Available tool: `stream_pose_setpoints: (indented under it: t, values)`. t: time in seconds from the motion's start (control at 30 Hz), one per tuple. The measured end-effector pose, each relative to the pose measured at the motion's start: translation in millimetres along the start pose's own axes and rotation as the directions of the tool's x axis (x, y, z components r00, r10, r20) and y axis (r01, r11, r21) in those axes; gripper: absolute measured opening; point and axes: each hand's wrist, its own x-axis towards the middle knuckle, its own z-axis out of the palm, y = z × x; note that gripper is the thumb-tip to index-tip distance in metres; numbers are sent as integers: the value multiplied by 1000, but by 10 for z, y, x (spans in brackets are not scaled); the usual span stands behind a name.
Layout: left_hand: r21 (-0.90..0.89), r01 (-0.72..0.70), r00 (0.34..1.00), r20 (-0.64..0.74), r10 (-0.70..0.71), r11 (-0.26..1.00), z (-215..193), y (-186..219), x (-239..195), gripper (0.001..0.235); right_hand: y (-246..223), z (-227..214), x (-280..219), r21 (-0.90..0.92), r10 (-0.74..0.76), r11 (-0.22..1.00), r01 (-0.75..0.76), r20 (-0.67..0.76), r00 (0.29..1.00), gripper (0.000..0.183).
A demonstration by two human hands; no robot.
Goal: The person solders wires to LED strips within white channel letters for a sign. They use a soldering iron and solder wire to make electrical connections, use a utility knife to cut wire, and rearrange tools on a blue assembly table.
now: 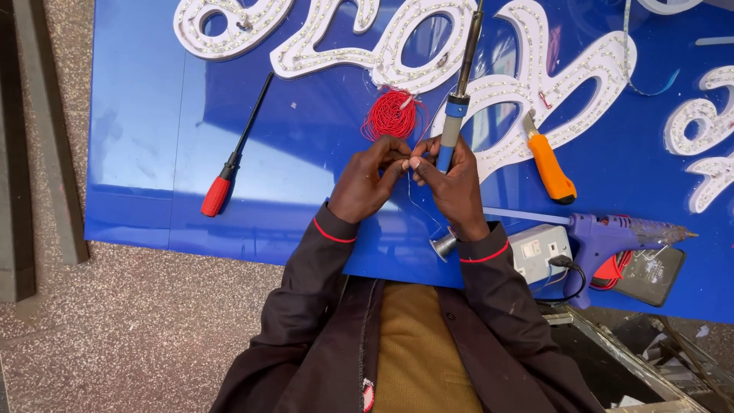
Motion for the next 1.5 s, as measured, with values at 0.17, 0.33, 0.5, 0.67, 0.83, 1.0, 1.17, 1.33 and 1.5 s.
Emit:
stream_pose_setpoints:
  t: [0.17,0.33,0.5,0.67,0.83,1.0,1.17,1.33,1.5]
  values:
    - [97,-60,998,25,58,993,-46,-55,102,18,25,-24,79,-25,-39,999,40,30,999,21]
    - [198,-164,986,18,163,966,-165,-127,297,12,-54,-71,193,-113,-86,989,92,56,995,15]
    - [456,-185,952,-136,274,870,-724,-356,566,2,-202,-295,184,-235,-58,971,47,-42,997,32]
    - [435,-96,934,-272,232,895,-1369,-182,773,8,-577,-446,153,-358,11,932,-56,-125,992,70]
    - [333,-47,858,-470,210,942,-1606,-16,714,9,-739,-646,129,-159,-29,987,9,-121,992,43]
    - [241,-176,656,-694,296,954,-1614,430,585,16,-589,-1080,41,352,-124,930,105,33,992,45]
    - [30,-60,929,-365,67,998,-1077,326,469,14,-710,-807,101,33,-285,958,284,22,958,43]
    - [-67,49,997,62,-45,997,-226,-2,425,11,-524,-456,131,-340,-401,863,374,-11,916,36]
    - [-6,-58,972,227,58,998,-8,-12,417,10,-366,-346,154,-496,-526,734,464,19,851,18]
